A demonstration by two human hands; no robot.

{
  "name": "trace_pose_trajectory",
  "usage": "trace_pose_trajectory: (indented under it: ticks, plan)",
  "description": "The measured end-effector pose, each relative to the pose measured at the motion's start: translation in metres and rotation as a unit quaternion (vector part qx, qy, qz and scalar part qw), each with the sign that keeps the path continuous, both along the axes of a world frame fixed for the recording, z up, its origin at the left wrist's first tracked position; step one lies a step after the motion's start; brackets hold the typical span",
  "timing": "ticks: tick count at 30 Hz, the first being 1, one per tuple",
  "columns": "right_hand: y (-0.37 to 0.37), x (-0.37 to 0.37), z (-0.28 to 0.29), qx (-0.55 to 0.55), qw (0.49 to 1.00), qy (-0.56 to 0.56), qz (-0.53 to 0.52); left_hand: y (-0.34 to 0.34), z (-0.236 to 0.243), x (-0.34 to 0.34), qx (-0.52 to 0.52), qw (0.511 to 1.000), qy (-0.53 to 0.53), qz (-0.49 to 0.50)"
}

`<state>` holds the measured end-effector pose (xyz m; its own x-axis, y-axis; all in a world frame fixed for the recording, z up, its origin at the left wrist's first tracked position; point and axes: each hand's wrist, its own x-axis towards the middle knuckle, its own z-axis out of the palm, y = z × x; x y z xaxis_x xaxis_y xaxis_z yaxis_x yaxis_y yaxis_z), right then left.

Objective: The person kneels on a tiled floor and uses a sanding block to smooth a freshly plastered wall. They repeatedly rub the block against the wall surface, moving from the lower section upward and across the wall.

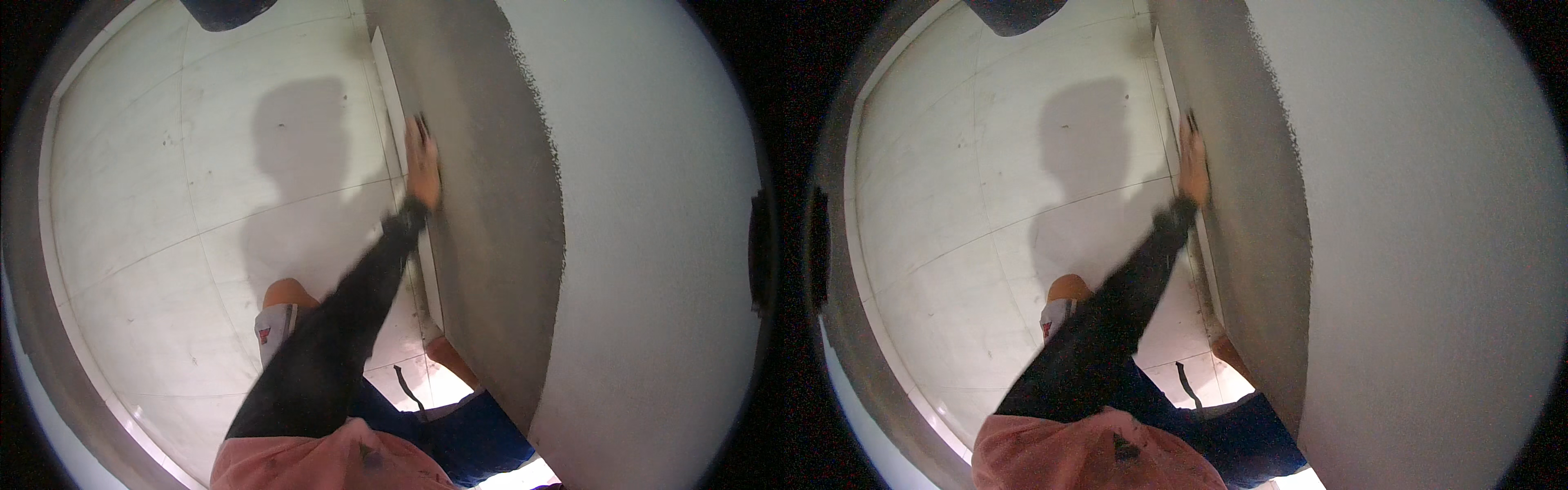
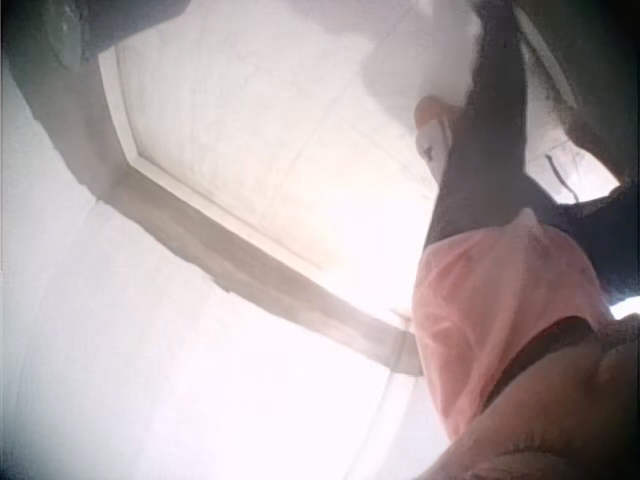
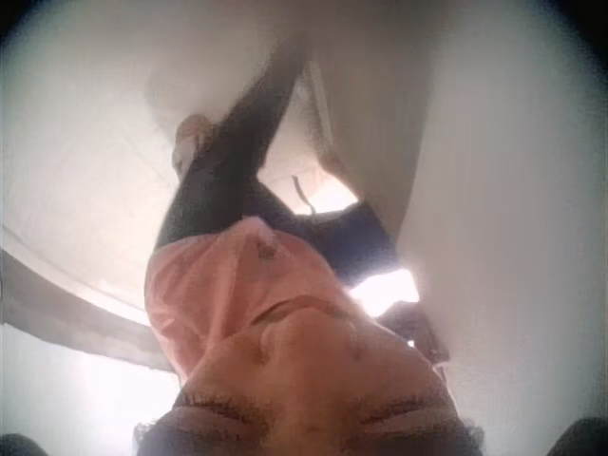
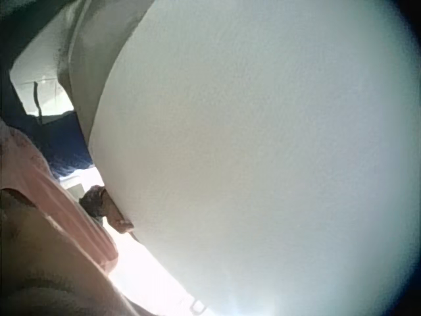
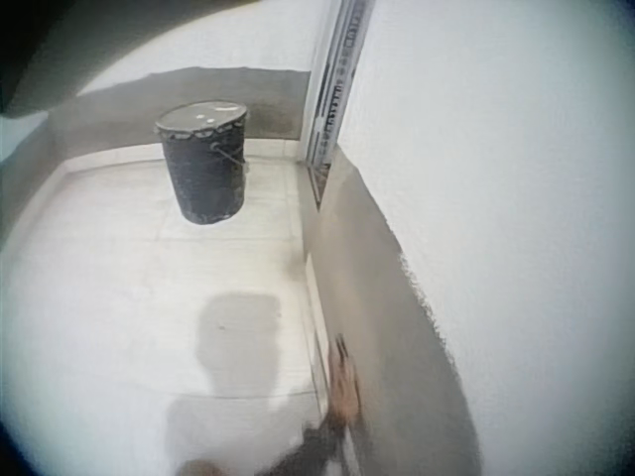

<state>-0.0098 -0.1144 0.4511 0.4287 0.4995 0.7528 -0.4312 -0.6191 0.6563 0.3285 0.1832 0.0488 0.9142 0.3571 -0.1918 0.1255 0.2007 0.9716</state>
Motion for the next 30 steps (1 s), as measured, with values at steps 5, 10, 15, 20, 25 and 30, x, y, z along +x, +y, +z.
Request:
trace_pose_trajectory:
  ticks: [5,10,15,20,25,30]
  plan:
    - [0.000,0.008,-0.003,0.007,1.000,0.005,-0.012,0.031,0.008,0.054,-0.057,0.997,0.004,0.054]
    - [0.002,0.013,-0.009,0.003,1.000,0.009,-0.015,-0.077,0.073,-0.121,0.028,0.998,-0.048,-0.001]
    - [0.005,0.017,-0.017,-0.004,1.000,-0.002,-0.024,-0.094,0.141,-0.160,0.105,0.976,-0.189,-0.002]
    - [0.008,0.020,-0.023,-0.004,1.000,0.001,-0.028,0.042,0.175,0.080,0.088,0.974,-0.193,0.084]
    - [0.011,0.025,-0.028,-0.001,0.999,-0.003,-0.033,0.078,0.204,0.147,0.163,0.955,-0.209,0.130]
    - [0.015,0.032,-0.030,-0.004,0.999,0.004,-0.039,-0.047,0.202,-0.089,0.147,0.927,-0.344,0.029]
